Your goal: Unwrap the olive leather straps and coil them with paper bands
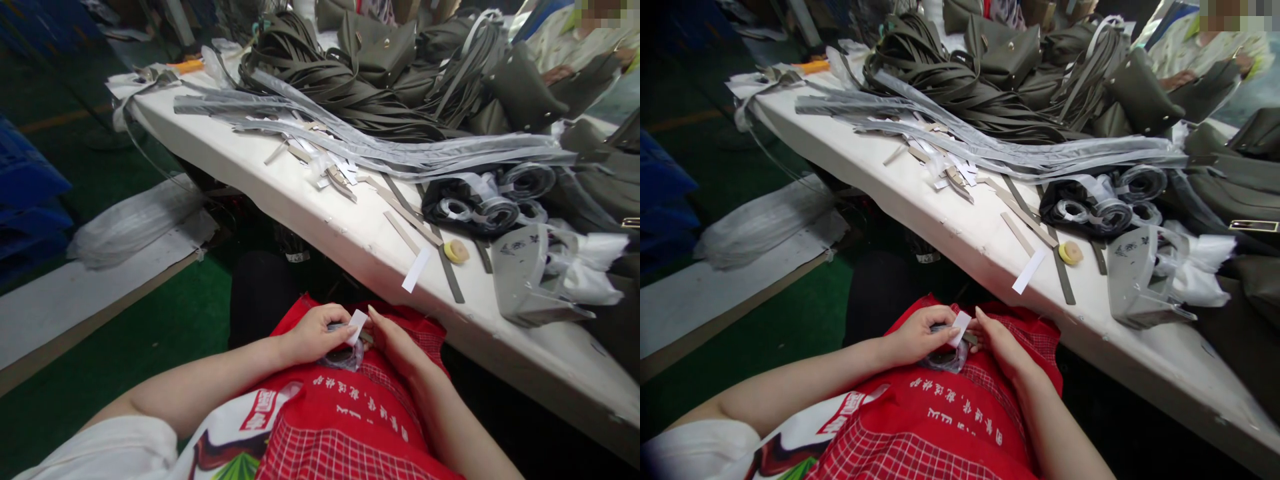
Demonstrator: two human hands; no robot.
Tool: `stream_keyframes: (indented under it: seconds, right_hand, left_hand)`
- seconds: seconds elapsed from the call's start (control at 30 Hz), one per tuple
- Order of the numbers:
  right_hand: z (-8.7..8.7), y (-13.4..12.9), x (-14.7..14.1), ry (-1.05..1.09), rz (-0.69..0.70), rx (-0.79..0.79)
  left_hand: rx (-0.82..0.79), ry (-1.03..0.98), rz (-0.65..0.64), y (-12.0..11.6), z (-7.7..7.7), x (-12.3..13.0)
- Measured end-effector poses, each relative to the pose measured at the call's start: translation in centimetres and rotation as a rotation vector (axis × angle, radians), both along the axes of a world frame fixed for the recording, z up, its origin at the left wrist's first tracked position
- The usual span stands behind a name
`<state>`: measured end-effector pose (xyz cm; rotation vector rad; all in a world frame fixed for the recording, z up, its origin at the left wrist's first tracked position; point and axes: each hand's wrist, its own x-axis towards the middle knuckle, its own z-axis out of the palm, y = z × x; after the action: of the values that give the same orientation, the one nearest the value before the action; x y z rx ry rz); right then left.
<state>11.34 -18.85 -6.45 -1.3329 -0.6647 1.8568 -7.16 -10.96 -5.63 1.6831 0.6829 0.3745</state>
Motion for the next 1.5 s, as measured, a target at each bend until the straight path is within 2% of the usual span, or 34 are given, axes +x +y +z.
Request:
stream_keyframes:
  seconds: [0.07, 0.13, 0.23, 0.33, 0.53, 0.73, 0.93, 1.27, 1.33, 1.4, 1.43, 1.5]
  right_hand:
    - [-0.5, 0.3, -0.3, -0.004, -0.085, -0.031]
    - [-0.7, 0.6, -0.6, -0.065, -0.163, 0.003]
    - [-0.4, 0.9, -0.8, -0.227, -0.254, 0.105]
    - [0.3, 0.9, -0.9, -0.370, -0.272, 0.174]
    - [0.9, 0.6, -0.3, -0.374, -0.225, 0.133]
    - [2.1, 0.3, 0.8, -0.233, -0.119, 0.126]
    - [3.0, 0.8, 1.1, -0.304, 0.022, 0.084]
    - [2.6, 1.5, 1.8, -0.378, 0.224, 0.188]
    - [2.9, 1.2, 1.5, -0.505, 0.246, 0.281]
    - [3.4, 0.7, 1.0, -0.748, 0.236, 0.422]
    - [3.7, 0.4, 0.7, -0.880, 0.235, 0.497]
    - [4.0, -0.4, 0.2, -1.064, 0.266, 0.632]
  left_hand:
    - [0.034, -0.040, -0.049, 0.0, 0.3, -0.2]
    - [0.060, -0.069, -0.073, 0.0, 0.7, -0.3]
    - [0.087, -0.032, -0.016, 0.2, 1.2, -0.2]
    - [0.060, 0.072, 0.067, 0.2, 1.3, 0.2]
    - [-0.015, 0.159, 0.119, -0.3, 1.2, 1.1]
    - [-0.027, 0.211, 0.212, -0.8, 2.0, 1.1]
    - [0.033, 0.243, 0.148, -1.1, 3.0, 1.2]
    - [0.029, 0.225, 0.112, -1.3, 3.1, 1.2]
    - [0.032, 0.224, 0.104, -1.1, 3.1, 1.1]
    - [0.008, 0.244, 0.086, -0.8, 2.9, 1.0]
    - [-0.056, 0.260, 0.051, -0.6, 2.7, 1.0]
    - [-0.291, 0.273, -0.044, 0.0, 2.1, 0.9]
